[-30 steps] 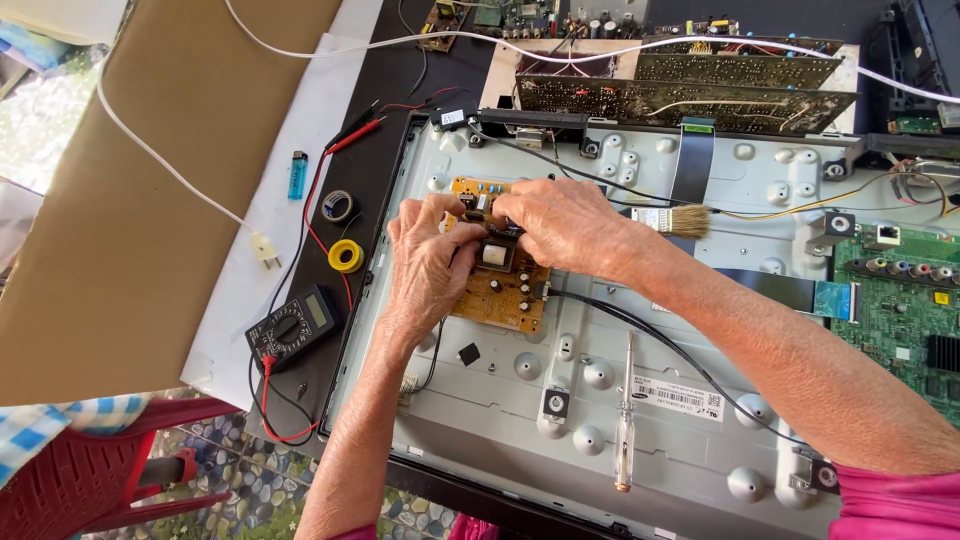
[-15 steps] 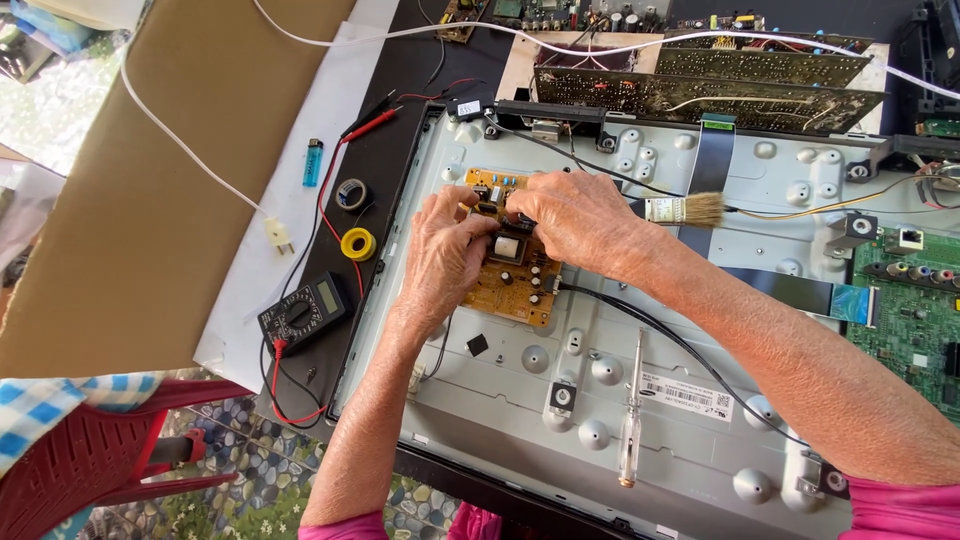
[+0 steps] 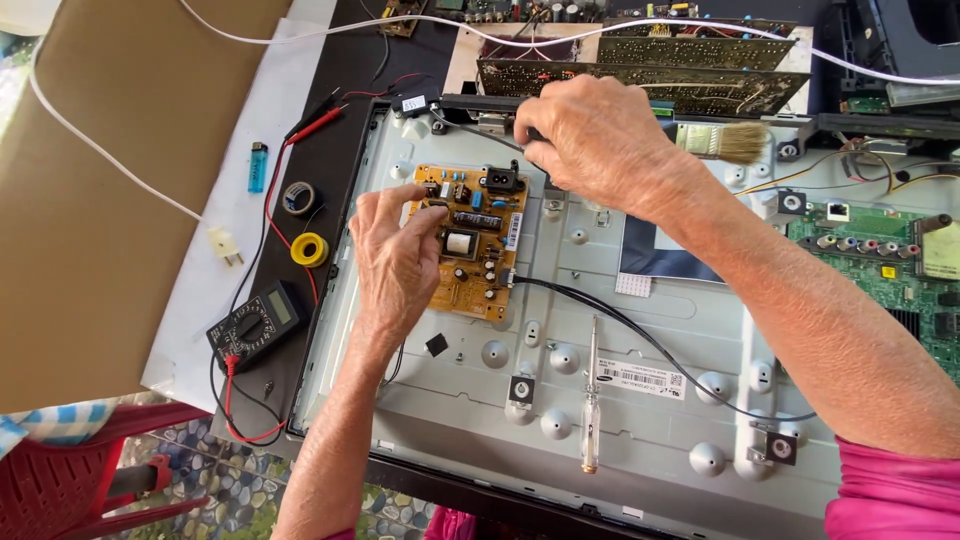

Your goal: The person cleans a circuit board with a brush, then uses a multimeter to test electrical connections on the board. The person handles the multimeter probes and brush while working on the disassembled device.

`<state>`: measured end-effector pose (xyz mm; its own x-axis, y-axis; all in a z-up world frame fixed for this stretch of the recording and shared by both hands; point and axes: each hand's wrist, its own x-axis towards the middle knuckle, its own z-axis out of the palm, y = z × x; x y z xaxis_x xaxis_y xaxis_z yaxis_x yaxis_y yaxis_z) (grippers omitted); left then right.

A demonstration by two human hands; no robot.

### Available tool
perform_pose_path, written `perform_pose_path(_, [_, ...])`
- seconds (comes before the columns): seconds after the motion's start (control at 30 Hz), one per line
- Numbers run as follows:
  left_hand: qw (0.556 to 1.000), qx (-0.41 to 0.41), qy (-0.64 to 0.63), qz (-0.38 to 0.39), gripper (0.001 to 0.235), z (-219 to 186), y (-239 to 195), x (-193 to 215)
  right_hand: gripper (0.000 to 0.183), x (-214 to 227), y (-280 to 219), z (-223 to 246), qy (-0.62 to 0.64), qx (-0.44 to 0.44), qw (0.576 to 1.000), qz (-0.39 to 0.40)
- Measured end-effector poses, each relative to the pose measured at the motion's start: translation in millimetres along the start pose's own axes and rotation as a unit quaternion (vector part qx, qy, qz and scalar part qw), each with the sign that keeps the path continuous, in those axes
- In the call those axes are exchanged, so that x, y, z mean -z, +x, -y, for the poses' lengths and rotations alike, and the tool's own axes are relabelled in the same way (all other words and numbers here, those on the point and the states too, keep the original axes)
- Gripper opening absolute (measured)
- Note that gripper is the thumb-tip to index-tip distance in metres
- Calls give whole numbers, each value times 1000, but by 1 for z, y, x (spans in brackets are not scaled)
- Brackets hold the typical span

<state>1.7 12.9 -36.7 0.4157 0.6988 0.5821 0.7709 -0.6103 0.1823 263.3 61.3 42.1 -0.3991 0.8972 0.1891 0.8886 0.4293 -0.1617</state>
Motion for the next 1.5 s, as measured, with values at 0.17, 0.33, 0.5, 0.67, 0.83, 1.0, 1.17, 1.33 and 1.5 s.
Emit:
perform_pose_path(0.17, [993, 103, -36, 40, 27, -45, 0, 12, 14, -1, 1, 10, 16, 2, 996, 85])
perform_pose_path(0.33, [993, 97, -17, 63, 27, -49, -3, 10, 12, -44, 21, 6, -13, 25, 997, 74])
perform_pose_path(0.5, [986, 137, -24, 96, 27, -42, -7, 4, 11, -50, 33, 3, -16, 31, 997, 72])
perform_pose_path(0.67, [990, 128, -23, 57, 29, -40, -7, -1, 8, -57, 41, -3, 39, 31, 994, 98])
perform_pose_path(0.83, [990, 137, -14, 35, 32, -41, -9, -6, 7, -52, 38, -2, 47, 21, 994, 99])
perform_pose_path(1.0, [989, 149, -10, 24, 32, -40, -12, -9, 10, -55, 37, -5, 53, 31, 994, 89])
perform_pose_path(1.17, [991, 132, -2, -36, 36, -36, -17, -16, 10, -44, 36, -1, 83, 36, 993, 77])
perform_pose_path(1.33, [990, 131, -3, -50, 36, -35, -20, -16, 14, -51, 38, -3, 100, 35, 991, 78])
perform_pose_path(1.5, [989, 136, -8, -51, 37, -35, -20, -14, 17, -48, 37, -1, 108, 33, 991, 70])
